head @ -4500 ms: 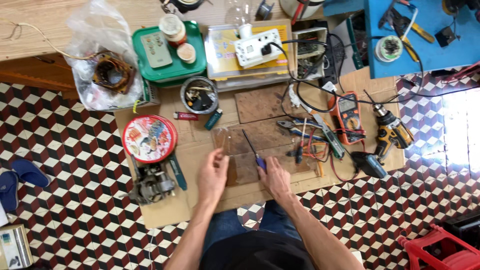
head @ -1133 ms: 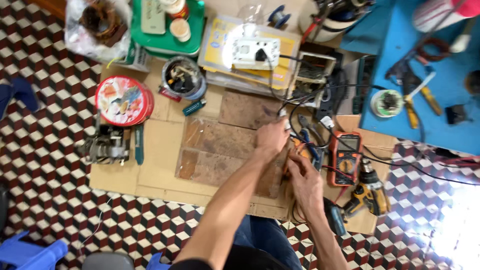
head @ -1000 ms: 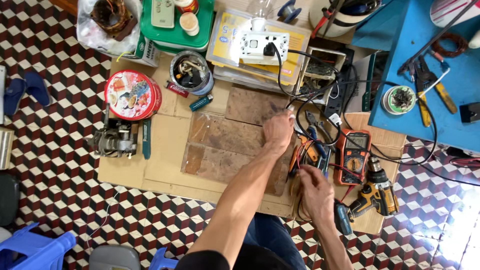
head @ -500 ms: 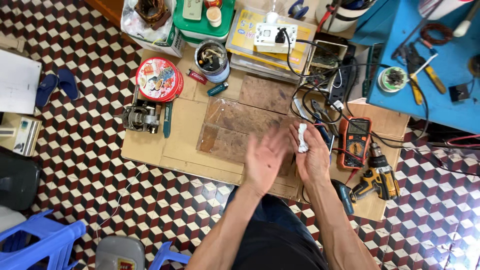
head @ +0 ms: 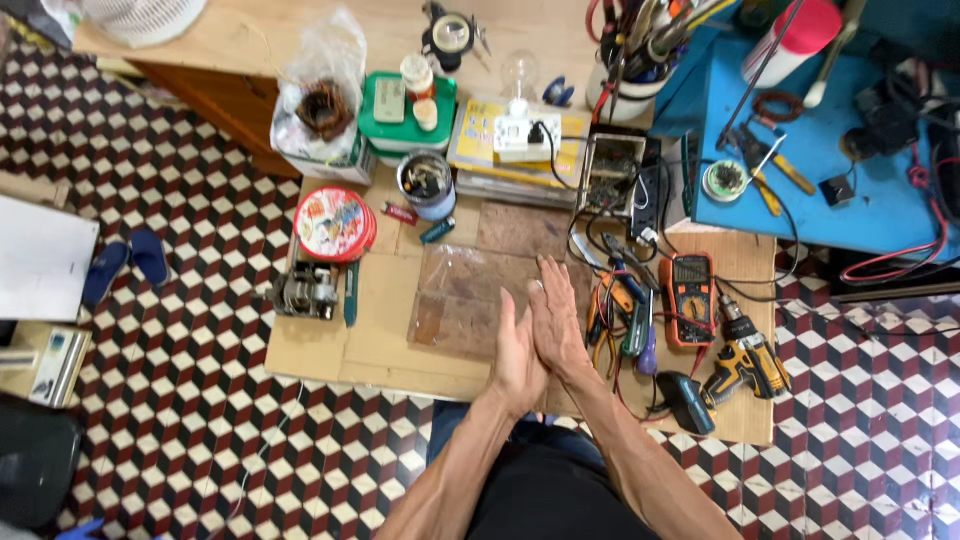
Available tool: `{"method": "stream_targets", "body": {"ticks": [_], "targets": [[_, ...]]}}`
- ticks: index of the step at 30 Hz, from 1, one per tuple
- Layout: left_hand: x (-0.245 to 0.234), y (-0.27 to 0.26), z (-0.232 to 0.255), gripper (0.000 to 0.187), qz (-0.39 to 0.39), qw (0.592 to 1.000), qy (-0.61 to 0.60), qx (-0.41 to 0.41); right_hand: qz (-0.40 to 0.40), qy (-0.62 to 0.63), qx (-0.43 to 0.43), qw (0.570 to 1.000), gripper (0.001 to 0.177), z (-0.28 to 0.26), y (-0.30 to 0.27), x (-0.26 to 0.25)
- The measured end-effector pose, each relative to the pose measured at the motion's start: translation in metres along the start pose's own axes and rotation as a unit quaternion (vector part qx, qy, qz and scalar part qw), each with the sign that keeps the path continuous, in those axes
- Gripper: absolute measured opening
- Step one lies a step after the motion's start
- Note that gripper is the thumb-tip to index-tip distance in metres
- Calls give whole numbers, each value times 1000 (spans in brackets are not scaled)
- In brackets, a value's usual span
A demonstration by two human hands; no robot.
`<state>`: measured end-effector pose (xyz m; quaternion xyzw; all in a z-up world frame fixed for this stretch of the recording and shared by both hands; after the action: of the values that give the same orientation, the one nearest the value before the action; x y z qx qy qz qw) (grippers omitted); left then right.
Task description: The person uses pliers and a screwdriver to strip and twist wires, then handles a black hair dryer, inspecting its body and cord. They place the hair dryer on the table and continue manipulating small components and tools on the workbench.
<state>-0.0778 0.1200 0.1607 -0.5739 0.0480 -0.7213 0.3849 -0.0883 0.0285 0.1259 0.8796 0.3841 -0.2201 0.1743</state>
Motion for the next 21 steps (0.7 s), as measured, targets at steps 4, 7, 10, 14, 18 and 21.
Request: {"method": "stream_targets", "body": {"ticks": [4,7,10,14,18,21], "targets": [[-4,-3,23,75,13,996,80,24,57,42,38,997,59,1,7,19],[-18,-5,40,65,6,988,149,50,76,137,113,981,64,-4,9,30],[-37,-3,46,55,30,965,245,89,79,272,239,929,69,-3,9,41],[-56,16,37,40,61,957,252,128,119,386,361,840,73,-6,5,51],[-68,49,52,38,90,908,377,160,149,431,400,795,79,-31,-2,52],[-75,65,72,37,111,935,321,104,133,604,344,707,88,-50,-3,39]]}}
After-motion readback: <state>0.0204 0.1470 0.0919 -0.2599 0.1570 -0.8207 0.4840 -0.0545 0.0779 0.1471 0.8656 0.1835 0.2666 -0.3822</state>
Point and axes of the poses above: each hand's wrist, its own y-axis towards the middle knuckle, its own x-axis out of the palm, z = x × y, the point moved 3 cm from there along y, towards the middle knuckle, and after that the axes turned 10 degrees about z, right-handed, at the moved point
